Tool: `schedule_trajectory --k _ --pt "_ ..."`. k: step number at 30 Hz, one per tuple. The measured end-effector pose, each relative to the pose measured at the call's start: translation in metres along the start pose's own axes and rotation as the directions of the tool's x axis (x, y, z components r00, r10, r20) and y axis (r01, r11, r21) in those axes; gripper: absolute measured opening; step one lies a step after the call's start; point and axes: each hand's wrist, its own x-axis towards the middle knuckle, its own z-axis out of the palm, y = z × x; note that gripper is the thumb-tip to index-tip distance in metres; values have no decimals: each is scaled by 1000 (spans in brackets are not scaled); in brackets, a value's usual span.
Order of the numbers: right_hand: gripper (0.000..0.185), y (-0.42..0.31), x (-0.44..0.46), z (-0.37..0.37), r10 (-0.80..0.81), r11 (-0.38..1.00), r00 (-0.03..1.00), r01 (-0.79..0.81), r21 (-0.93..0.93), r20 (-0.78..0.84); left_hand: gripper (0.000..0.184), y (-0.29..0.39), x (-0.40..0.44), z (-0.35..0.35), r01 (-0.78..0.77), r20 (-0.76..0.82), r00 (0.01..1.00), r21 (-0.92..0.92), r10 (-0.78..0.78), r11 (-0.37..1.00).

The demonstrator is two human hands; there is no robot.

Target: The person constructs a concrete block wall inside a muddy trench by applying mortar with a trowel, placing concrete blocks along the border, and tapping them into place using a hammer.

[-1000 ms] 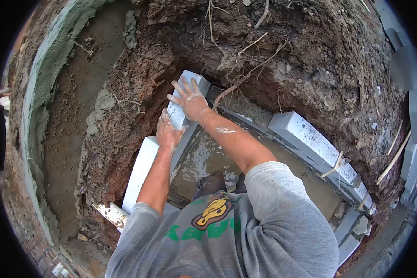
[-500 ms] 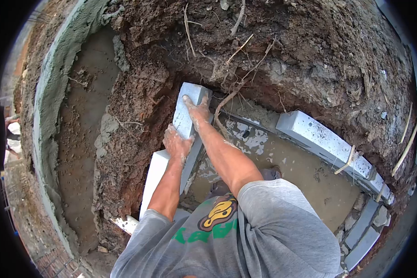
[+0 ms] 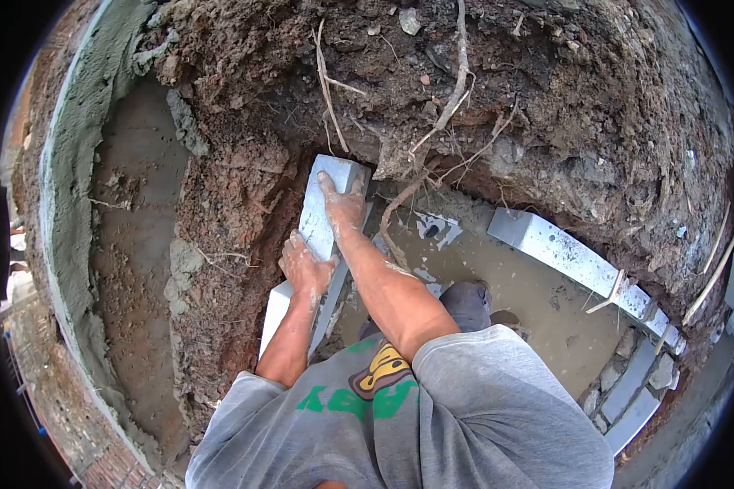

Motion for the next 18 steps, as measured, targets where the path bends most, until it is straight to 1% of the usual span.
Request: schedule_trajectory --k 2,5,7,8,9,11,13,14,15,16,17,18 --pt "93 -1 -5 -1 -36 999 999 37 25 -26 92 3 -1 -7 26 44 999 -17 -26 1000" --pt "95 -15 -3 -1 4 999 999 -5 35 35 90 8 8 -13 39 54 998 -9 -39 999" --pt "98 -26 -5 12 22 998 998 -25 -62 -53 89 -2 26 -10 25 45 999 -10 -25 1000" --pt "99 -23 -16 11 35 991 995 -47 -123 -97 89 -11 21 -4 28 52 998 -14 -27 1000" --pt "100 -22 -24 8 61 990 995 -70 -125 -79 88 -20 22 -4 -50 -35 998 14 51 999" --pt "102 -30 -26 6 85 991 994 -91 -102 -62 89 -19 18 -12 -45 40 998 36 44 998" --pt "99 -26 -22 1 48 998 999 -49 -29 -5 90 -11 12 -15 6 -7 1000 55 -5 998" --pt "98 -39 -27 -14 114 993 987 -112 -21 115 90 -7 6 -10 -1 -5 1000 64 1 998" --pt "102 -13 -4 -1 21 999 994 -16 -46 107 92 -13 8 3 -25 -22 999 82 27 996" --pt "108 -6 4 7 5 991 994 10 -131 110 95 -5 3 -6 -4 18 1000 90 3 996" --pt "110 -20 3 -9 154 955 933 -56 -292 326 97 -12 4 3 -8 -23 1000 63 10 998" --pt "107 -9 18 7 117 910 950 15 -414 291 98 -15 6 4 -29 -19 999 74 31 997"
